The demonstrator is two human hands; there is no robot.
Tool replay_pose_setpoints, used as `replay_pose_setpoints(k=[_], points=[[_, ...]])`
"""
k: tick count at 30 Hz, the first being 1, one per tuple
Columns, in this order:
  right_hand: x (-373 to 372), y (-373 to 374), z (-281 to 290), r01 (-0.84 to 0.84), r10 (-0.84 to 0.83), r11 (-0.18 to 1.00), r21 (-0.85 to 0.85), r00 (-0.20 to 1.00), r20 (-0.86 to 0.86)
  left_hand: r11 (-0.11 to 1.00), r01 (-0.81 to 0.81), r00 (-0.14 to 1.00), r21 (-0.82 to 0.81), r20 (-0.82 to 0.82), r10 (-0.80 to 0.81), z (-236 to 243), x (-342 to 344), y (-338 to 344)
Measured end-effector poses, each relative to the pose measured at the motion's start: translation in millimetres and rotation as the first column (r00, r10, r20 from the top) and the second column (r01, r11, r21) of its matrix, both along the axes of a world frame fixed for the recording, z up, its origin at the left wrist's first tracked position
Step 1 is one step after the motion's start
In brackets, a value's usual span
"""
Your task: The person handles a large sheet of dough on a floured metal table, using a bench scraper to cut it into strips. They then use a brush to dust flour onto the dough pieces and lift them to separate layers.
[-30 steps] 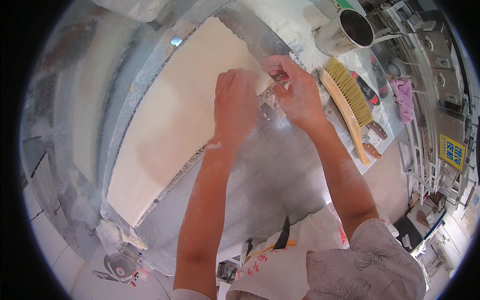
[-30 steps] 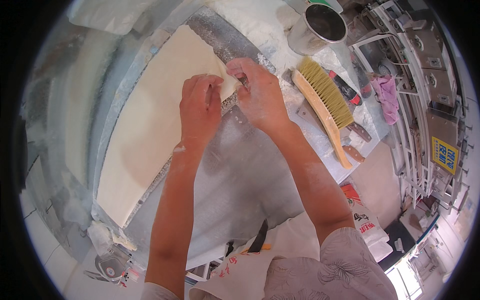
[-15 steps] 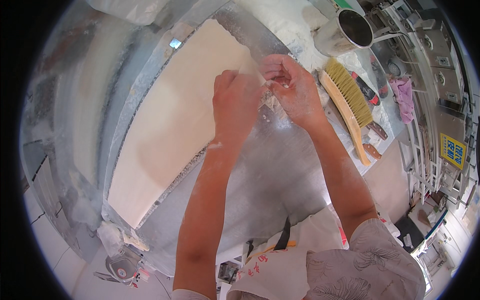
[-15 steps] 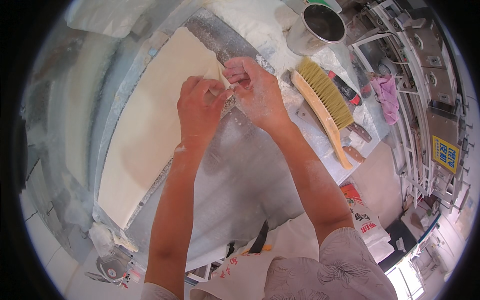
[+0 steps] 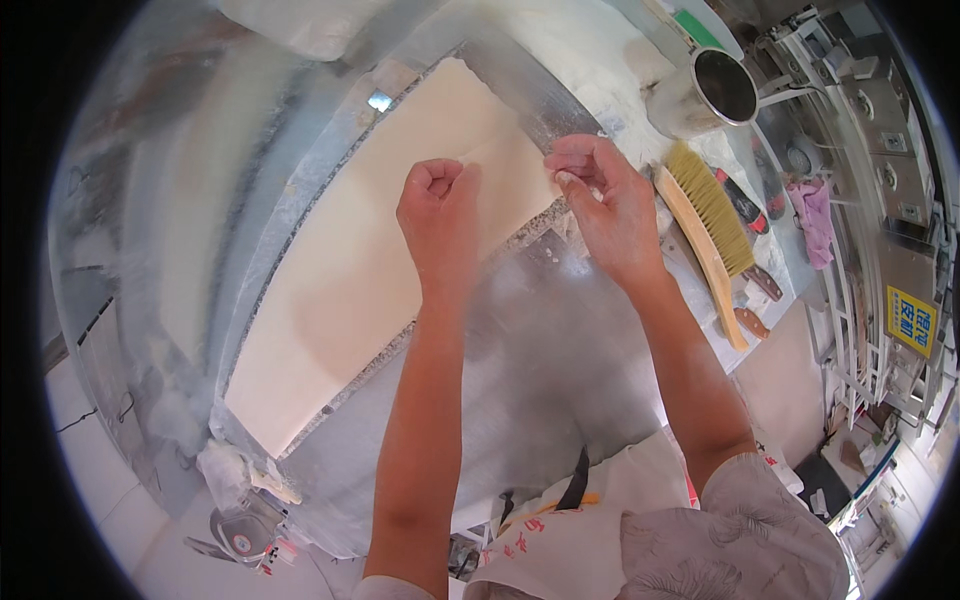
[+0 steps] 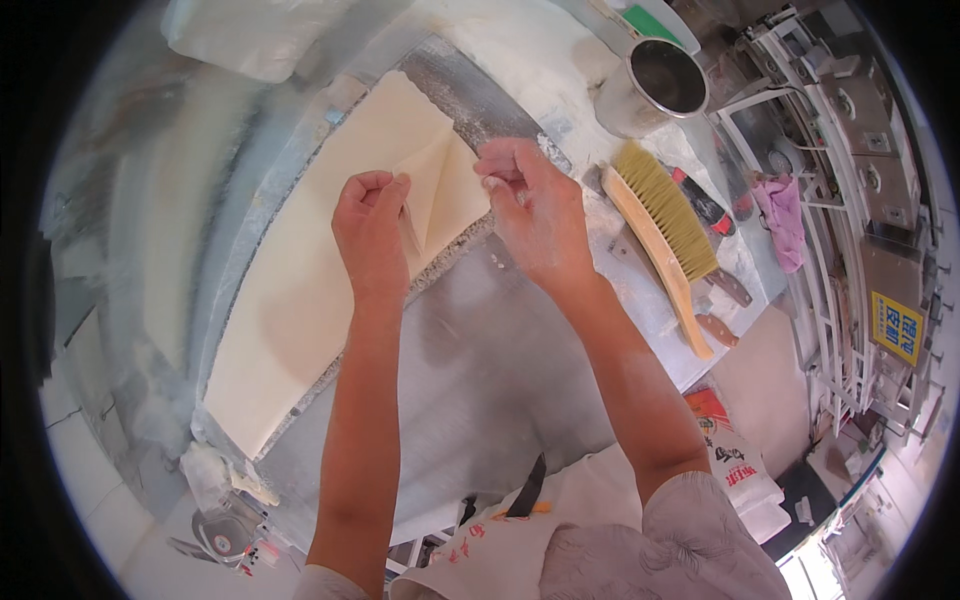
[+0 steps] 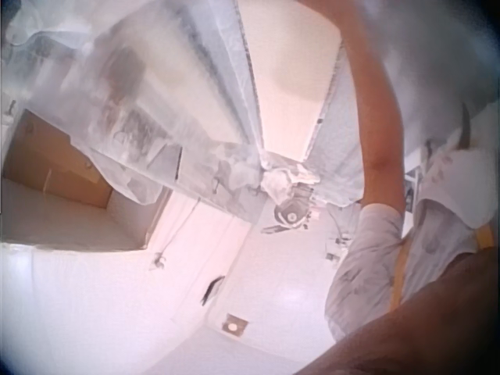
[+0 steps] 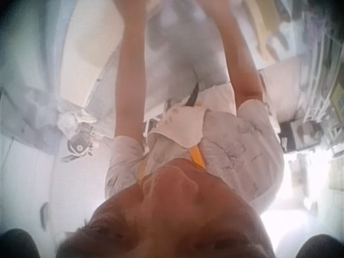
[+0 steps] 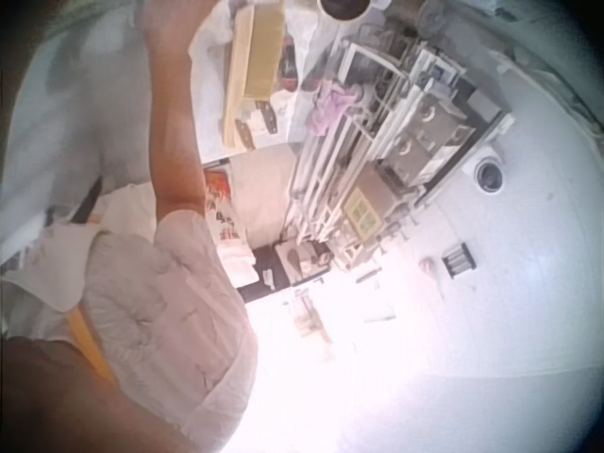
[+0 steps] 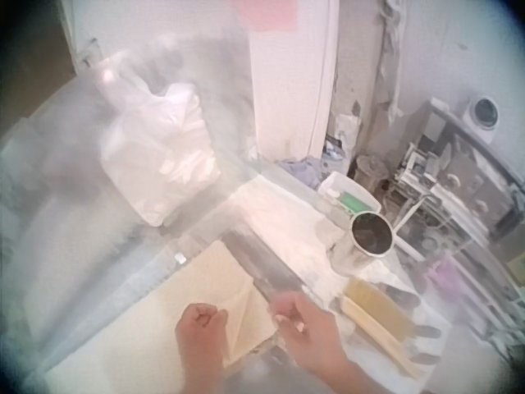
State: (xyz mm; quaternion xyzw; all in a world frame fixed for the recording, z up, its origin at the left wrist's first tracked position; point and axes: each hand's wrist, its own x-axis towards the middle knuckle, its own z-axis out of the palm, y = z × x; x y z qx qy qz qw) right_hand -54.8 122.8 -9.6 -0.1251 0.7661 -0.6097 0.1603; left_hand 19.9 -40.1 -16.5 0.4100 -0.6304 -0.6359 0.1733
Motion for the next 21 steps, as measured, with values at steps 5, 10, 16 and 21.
replay_pose_setpoints(k=[5, 10, 16, 21], points=[[-10, -15, -3, -0.09, 0.129, 0.98, -0.178, 0.966, 0.224, 0.996, -0.084, 0.987, 0.005, -0.138, 0.084, 5, -4, 2], [-19, -32, -1, -0.035, 0.096, 0.983, -0.18, 0.936, 0.338, 0.995, -0.029, 0.963, 0.096, -0.262, 0.053, 3, -1, 4], [-18, -39, -2, -0.057, 0.128, 0.976, -0.209, 0.93, 0.344, 0.995, 0.043, 0.97, 0.088, -0.242, -0.02, -9, 5, 1], [-13, -39, -13, -0.022, 0.082, 0.972, -0.234, 0.965, 0.25, 0.985, 0.066, 0.992, 0.159, -0.115, -0.048, 4, 4, 6]])
